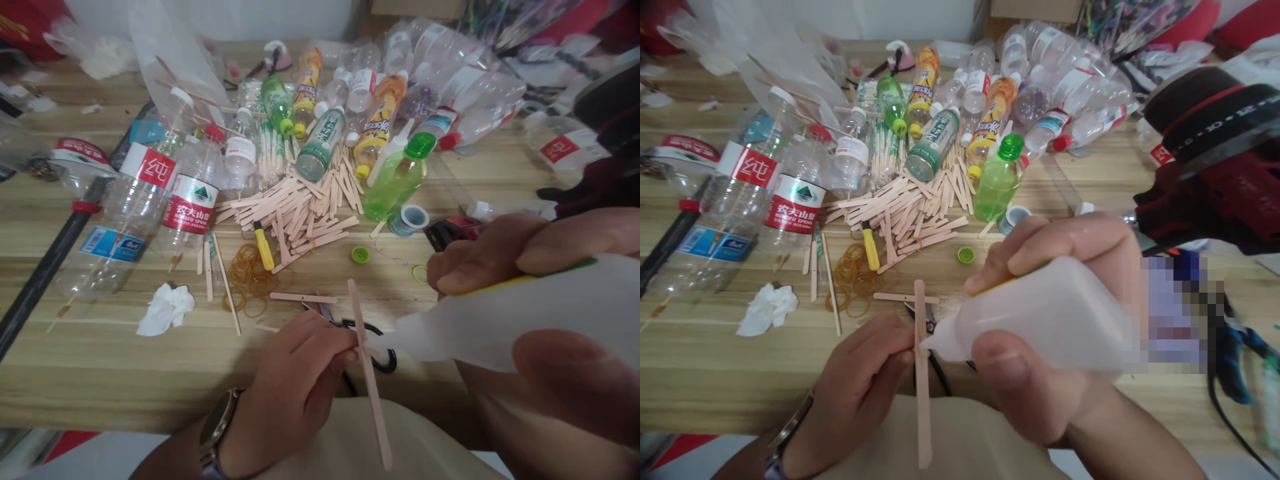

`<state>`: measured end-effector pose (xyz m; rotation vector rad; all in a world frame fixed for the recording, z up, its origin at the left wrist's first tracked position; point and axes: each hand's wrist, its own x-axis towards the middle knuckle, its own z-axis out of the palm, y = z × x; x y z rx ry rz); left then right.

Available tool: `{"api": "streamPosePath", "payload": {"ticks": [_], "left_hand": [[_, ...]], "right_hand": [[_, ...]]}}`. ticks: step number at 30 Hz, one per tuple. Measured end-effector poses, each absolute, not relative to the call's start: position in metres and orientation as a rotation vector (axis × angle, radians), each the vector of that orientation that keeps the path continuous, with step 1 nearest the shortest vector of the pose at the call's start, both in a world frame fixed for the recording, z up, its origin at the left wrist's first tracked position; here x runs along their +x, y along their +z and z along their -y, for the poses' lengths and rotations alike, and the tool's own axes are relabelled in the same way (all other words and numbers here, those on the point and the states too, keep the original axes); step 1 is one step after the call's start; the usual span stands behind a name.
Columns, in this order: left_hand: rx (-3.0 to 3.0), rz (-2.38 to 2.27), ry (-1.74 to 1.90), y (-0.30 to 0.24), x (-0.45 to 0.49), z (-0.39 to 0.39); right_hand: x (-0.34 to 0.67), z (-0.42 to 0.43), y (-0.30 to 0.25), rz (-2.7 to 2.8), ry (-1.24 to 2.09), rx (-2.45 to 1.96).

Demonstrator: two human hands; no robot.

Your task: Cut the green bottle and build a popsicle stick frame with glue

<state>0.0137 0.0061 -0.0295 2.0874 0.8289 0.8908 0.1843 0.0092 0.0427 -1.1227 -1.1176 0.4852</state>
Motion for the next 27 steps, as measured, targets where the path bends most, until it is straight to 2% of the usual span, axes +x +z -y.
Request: {"api": "streamPosePath", "payload": {"ticks": [14,22,27], "left_hand": [[2.048,-0.807,0.926,-0.031,0.014,-0.006],[2.04,-0.796,0.935,-0.033,0.013,-0.006],[2.048,-0.796,0.985,-0.032,0.013,-0.006]], "right_hand": [[0.187,-0.017,0.03,1.128,0.558,-1.082],[0.189,-0.023,0.029,1.171,0.484,-1.0],[0.187,-0.021,0.039,1.146,0.522,-1.101]]}}
